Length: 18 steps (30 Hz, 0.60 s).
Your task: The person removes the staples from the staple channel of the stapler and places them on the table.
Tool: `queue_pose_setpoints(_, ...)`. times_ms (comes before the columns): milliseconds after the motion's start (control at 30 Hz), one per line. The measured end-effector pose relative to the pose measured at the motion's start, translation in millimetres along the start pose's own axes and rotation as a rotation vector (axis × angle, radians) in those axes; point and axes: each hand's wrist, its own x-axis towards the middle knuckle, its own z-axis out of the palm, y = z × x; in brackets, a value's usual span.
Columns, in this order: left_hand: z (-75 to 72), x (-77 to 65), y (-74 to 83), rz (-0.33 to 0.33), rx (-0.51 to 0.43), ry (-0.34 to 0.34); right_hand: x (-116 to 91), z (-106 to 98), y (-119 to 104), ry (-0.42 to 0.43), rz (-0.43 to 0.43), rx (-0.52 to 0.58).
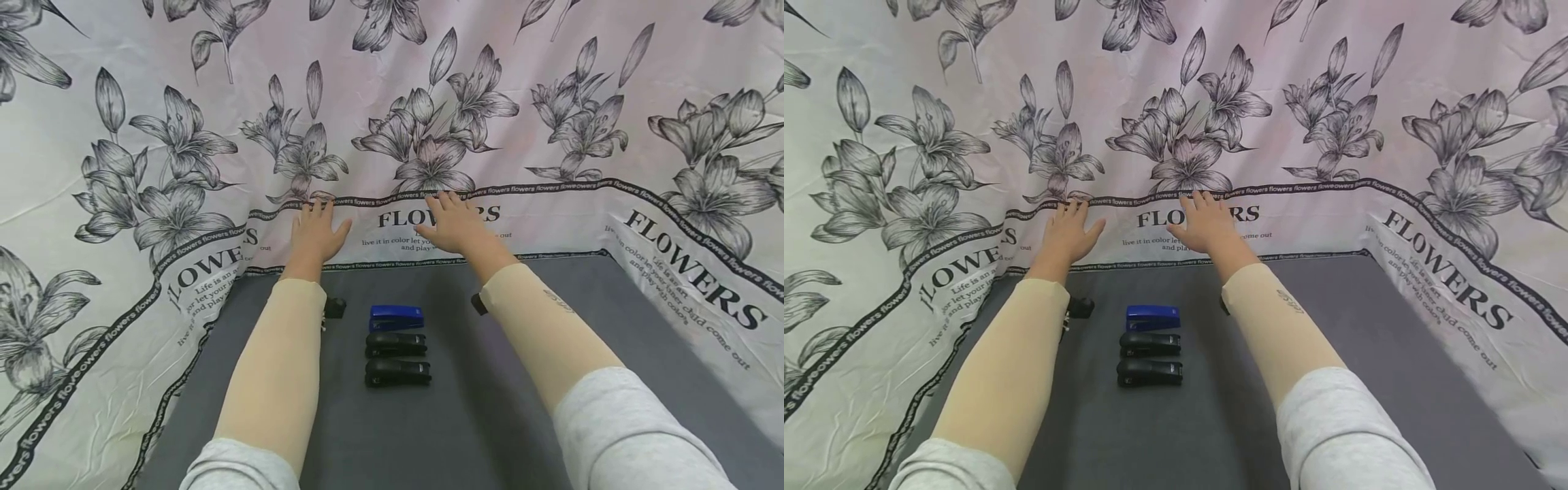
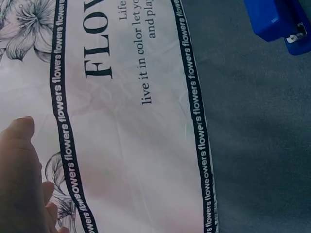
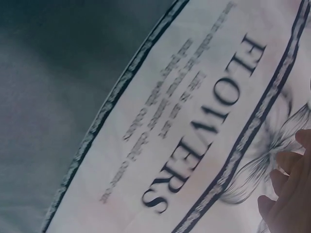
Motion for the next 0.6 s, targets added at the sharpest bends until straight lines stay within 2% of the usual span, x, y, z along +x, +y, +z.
queue_pose_setpoints(167,-0.6,-4.5,-6.3,0.027,-0.054,0.005,1.7,0.1,-15.0,0.003,-0.072,-0.003)
queue_pose_setpoints(367,6.0,-12.8,-12.4,0.042,-0.245,0.029,-2.8,4.6,-25.2,0.020,-0.145,0.037)
queue_pose_setpoints(600,15.8,-26.3,-22.3,0.059,-0.445,0.102,-6.6,13.5,-35.2,0.037,-0.217,0.072)
